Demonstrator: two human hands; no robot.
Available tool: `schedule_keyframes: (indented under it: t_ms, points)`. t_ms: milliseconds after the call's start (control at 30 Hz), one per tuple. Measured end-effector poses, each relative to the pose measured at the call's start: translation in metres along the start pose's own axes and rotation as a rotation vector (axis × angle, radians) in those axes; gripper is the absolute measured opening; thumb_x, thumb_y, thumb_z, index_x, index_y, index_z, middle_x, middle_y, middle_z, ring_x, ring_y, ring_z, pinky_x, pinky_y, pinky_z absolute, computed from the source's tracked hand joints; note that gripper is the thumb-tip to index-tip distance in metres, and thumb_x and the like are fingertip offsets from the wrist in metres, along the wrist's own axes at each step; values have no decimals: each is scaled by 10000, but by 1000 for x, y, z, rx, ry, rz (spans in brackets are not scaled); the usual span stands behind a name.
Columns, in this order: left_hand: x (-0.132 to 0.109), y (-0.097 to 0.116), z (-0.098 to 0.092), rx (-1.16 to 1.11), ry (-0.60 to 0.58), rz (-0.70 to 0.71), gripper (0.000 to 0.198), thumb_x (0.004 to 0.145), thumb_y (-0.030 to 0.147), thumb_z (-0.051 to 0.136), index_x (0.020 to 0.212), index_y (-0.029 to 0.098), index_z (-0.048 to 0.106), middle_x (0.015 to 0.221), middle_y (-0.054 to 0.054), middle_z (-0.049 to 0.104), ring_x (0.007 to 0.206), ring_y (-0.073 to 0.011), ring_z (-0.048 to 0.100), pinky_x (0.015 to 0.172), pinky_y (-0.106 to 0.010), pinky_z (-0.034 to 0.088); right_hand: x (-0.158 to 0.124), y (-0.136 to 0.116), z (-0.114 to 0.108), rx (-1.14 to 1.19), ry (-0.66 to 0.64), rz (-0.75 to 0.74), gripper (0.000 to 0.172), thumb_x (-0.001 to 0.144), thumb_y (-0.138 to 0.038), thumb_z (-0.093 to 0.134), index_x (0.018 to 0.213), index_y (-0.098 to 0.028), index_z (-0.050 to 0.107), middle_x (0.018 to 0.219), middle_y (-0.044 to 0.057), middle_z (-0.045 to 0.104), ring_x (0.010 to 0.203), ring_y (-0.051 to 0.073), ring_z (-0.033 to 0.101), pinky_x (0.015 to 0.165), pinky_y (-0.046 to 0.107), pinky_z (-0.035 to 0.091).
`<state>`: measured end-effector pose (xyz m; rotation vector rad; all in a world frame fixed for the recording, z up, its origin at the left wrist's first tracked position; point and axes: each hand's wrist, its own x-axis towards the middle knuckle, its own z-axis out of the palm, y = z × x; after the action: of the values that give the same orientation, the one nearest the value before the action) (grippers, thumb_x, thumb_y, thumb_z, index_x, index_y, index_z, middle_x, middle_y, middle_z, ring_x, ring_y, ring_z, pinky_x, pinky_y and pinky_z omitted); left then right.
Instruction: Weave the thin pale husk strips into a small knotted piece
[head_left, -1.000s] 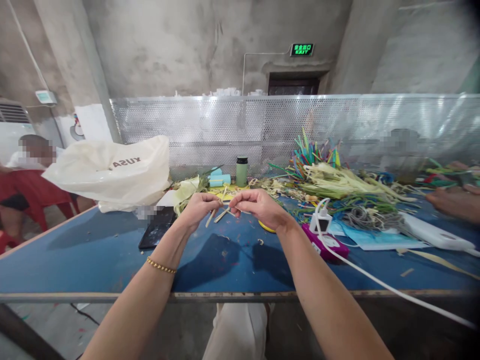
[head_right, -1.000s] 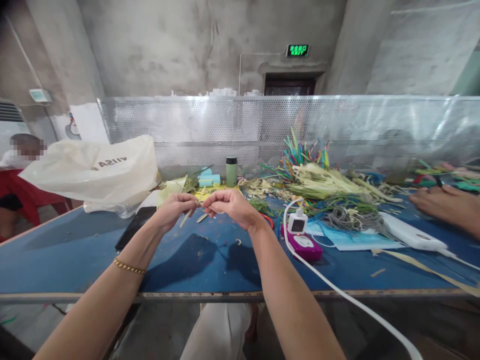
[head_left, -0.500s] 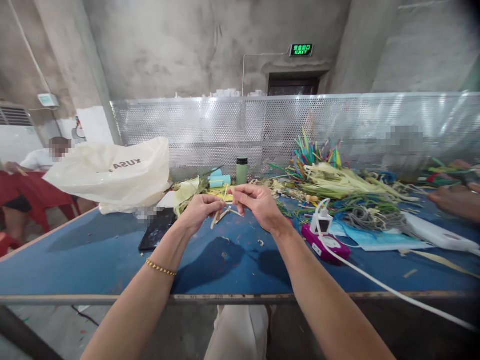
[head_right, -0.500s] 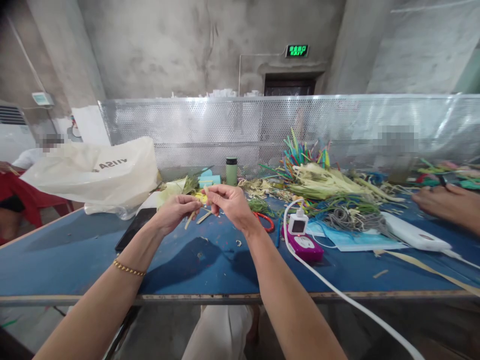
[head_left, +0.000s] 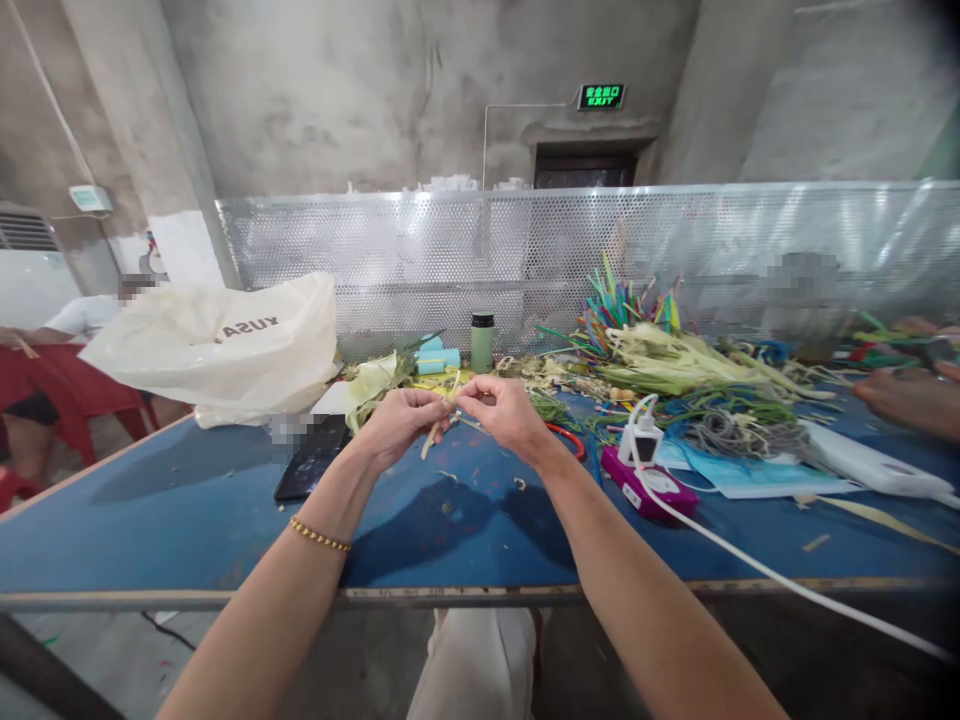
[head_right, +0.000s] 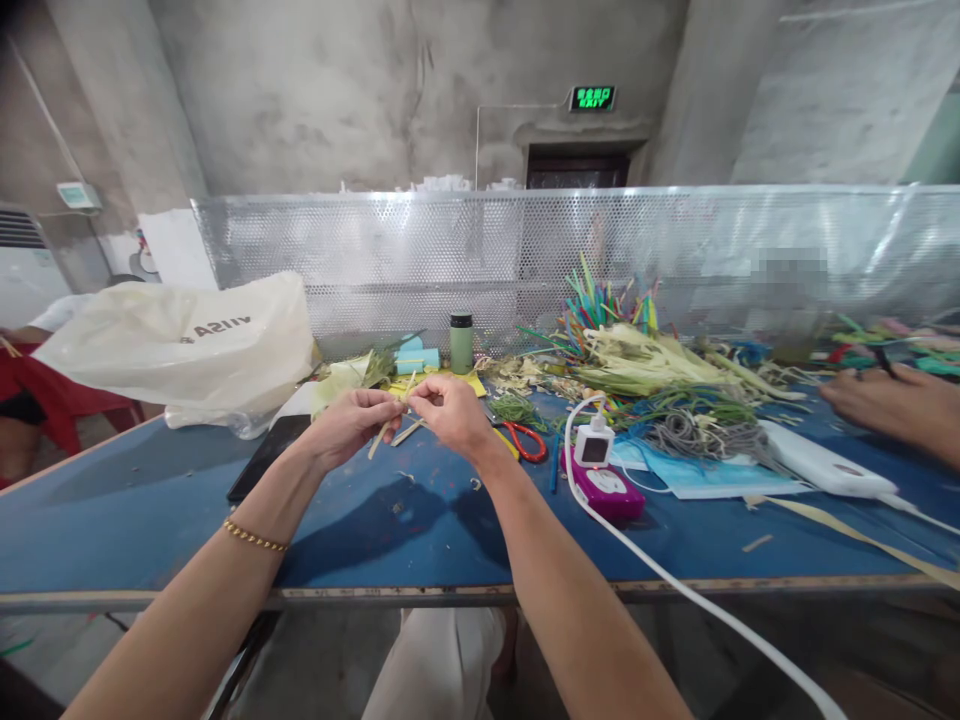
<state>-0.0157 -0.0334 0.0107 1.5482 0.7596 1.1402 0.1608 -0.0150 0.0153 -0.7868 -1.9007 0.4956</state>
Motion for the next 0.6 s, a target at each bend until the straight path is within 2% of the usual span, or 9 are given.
schedule_keyframes:
  t_ms: [233,433,600]
  points:
    - [0,-1,1,119,46,18,283,691,367,728,628,108,634,594,-23,603,483,-86,506,504,-239,364,0,1,1,-66,-13,18,134,757,-244,606,716,-131,665,683,50,680,628,135,596,595,230,448]
    - [0,-1,3,249,61,30,303,711,397,693,614,118,625,576,-22,603,490,-92,505,497,-229,353,-1,5,2,-125,-31,-23,115,757,-217,600,700,-134,655,642,24,650,590,112,549,555,208,402]
    - [0,-3,2,291,53,27,283,714,372,681,597,121,620,571,-22,604,472,-89,497,479,-222,341,-1,3,0,-194,-49,-71,93,756,-169,608,678,-141,650,655,18,635,612,106,527,581,210,387]
